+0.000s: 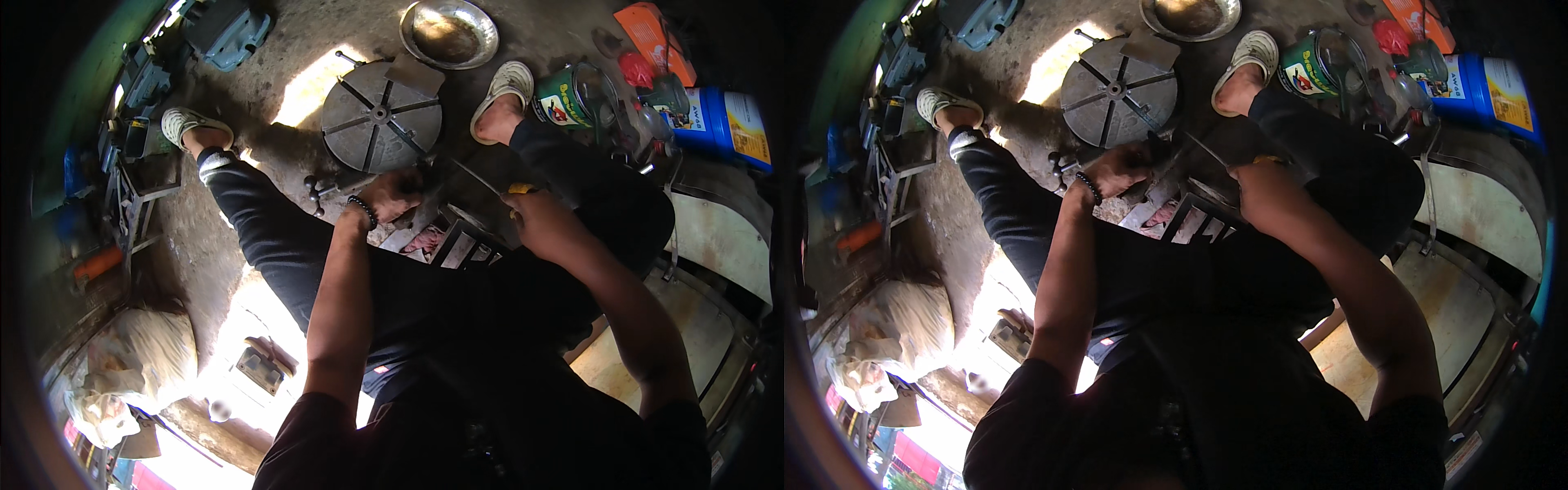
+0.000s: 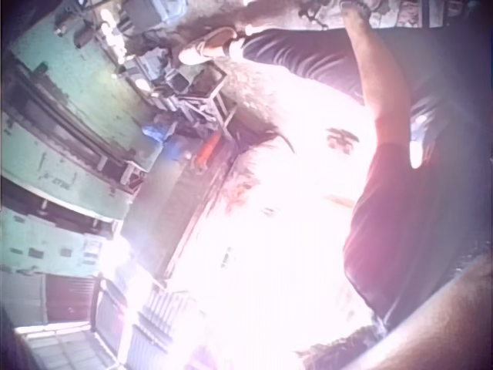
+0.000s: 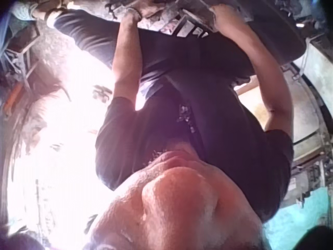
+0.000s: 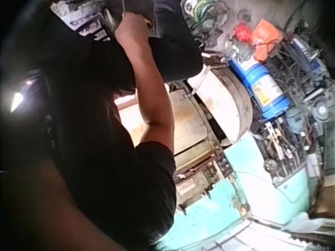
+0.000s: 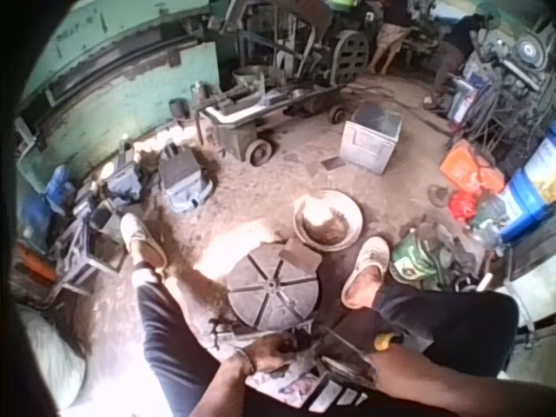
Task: The person sits on the floor and uses a stick to apply a substance from a bowl onto a circular metal object, repeatedly rubbing and scraping its surface.
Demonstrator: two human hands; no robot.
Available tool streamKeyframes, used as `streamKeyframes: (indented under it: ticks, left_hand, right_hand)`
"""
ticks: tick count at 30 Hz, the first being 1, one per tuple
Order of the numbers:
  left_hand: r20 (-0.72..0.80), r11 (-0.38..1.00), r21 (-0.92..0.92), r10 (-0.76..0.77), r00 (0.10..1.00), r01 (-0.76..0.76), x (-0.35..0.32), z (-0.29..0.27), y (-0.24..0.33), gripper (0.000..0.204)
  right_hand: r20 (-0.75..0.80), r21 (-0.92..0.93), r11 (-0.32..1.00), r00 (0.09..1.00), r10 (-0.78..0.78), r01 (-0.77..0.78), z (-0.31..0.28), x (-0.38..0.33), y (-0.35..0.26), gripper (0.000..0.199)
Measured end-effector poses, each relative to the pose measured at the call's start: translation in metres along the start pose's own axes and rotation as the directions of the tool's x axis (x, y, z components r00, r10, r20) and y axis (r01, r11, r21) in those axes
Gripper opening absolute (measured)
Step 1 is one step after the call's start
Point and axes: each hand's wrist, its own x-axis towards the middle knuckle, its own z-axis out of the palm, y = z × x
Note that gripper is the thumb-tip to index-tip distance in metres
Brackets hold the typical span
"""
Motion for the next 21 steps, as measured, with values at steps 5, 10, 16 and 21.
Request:
streamKeyframes:
  ticks: [5, 10, 16, 21]
  left_hand:
    - [-0.298, 0.907, -0.396, 0.019, 0.954, -0.142, 0.004, -0.015, -0.014, 0.026]
    - [-0.636, 0.987, -0.11, -0.159, 0.755, 0.115, 0.02, -0.015, -0.069, 0.041]
    - [-0.636, 0.981, -0.129, -0.194, 0.747, 0.144, 0.029, -0.008, -0.072, 0.046]
    - [-0.621, 0.978, -0.149, -0.21, 0.755, 0.149, 0.036, -0.007, -0.083, 0.045]
  right_hand:
    - [-0.042, 0.068, 0.997, 0.999, -0.023, 0.026, -0.038, 0.0, -0.027, 0.033]
    - [-0.042, -0.04, 0.991, 0.991, -0.126, 0.124, -0.03, 0.043, -0.054, 0.034]
    - [0.029, -0.128, 0.981, 0.989, -0.144, 0.147, -0.004, 0.102, -0.057, 0.031]
    - [0.061, -0.099, 0.978, 0.982, -0.179, 0.185, -0.009, 0.101, -0.048, 0.018]
